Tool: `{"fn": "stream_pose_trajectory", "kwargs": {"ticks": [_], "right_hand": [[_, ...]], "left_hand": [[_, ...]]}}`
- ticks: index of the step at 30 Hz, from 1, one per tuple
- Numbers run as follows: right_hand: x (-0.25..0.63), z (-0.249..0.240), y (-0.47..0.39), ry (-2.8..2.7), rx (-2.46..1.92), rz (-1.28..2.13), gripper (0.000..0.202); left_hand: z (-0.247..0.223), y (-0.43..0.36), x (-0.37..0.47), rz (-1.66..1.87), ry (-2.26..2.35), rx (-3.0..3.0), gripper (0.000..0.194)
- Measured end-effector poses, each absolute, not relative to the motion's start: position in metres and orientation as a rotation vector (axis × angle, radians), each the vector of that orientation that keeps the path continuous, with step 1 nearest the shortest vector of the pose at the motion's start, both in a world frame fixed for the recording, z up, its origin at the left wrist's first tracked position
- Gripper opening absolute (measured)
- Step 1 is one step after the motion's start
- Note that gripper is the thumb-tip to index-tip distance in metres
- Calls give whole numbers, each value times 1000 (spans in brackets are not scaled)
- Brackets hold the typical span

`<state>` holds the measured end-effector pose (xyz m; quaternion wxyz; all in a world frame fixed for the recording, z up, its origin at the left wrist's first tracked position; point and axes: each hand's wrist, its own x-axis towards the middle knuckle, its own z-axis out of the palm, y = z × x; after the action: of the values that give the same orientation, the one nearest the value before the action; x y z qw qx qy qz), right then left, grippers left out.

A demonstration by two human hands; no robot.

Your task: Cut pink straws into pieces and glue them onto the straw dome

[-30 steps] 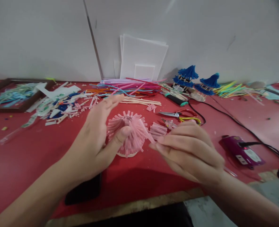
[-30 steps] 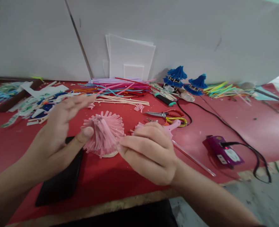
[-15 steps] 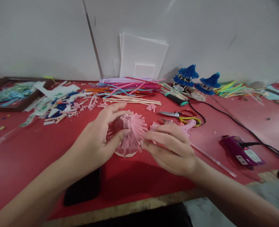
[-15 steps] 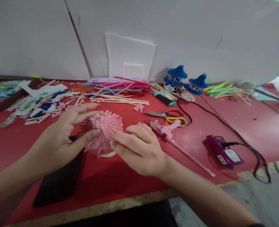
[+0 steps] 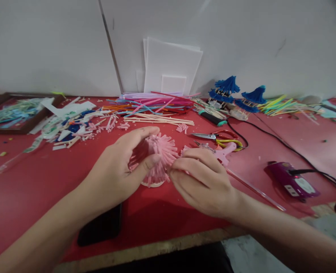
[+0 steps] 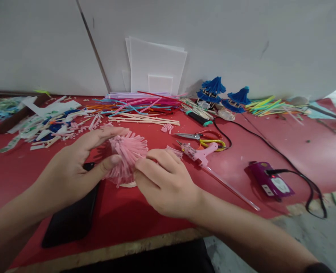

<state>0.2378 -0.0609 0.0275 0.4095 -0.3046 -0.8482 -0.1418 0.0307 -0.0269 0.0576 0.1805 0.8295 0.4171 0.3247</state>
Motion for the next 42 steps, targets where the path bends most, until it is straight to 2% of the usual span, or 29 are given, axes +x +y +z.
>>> {"fn": "stream_pose_trajectory", "kwargs": {"ticks": [7,18,25,33,42], "right_hand": [[237,31,-64,-2161,-790,-348,19],[236,32,-61,-2194,-830,-407,20],[234,33,-60,-2146,-823,-395,19],[235,30,-51,-2120,-725,-369,15],[239,15,-36,-2061,-611,-299,9]], "left_hand": [[59,-28,38,992,1251,2272,32],[59,-34,49,1041,1373,2213,35],[57,-38,56,1095,1515,2244,25],[57,-29,47,1071,1294,2224,26],[58,-28,48,1079,1271,2183,30]]}}
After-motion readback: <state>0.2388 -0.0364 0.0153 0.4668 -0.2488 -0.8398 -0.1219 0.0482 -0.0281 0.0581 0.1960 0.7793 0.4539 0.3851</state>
